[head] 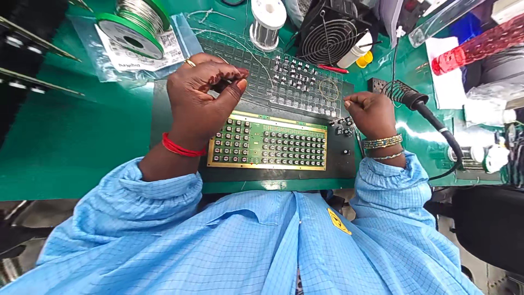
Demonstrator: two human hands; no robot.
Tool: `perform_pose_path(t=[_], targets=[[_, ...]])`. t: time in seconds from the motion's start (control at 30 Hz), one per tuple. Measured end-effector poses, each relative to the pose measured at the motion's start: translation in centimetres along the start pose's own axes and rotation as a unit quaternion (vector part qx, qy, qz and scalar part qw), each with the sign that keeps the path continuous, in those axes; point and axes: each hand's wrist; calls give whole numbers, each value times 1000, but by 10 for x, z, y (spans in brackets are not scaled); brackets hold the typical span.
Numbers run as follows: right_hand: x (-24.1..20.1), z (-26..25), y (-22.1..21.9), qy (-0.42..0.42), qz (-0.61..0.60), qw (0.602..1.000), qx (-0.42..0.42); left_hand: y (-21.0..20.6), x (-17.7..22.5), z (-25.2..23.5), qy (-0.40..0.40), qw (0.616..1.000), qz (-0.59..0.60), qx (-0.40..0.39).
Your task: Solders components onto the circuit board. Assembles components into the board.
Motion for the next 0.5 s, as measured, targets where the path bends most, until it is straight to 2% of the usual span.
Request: perform_pose_path(t=[0.13, 0.3, 0.5], targets=[[-33, -36, -11, 61, 0, 998, 29, 0, 3, 1, 4, 1000, 0, 1], [-60, -66, -26, 53, 62, 997, -2, -1, 7, 3, 5, 1000, -1, 2], [-71, -72, -22, 49, 140, 988, -49, -1, 0, 0, -14, 1000, 25, 8]])
Point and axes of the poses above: each hand's wrist, its own z-axis away from the middle knuckle, its own y-axis out of the back of the hand, x = y × z, and after that the axes turned 14 degrees about z, right-handed
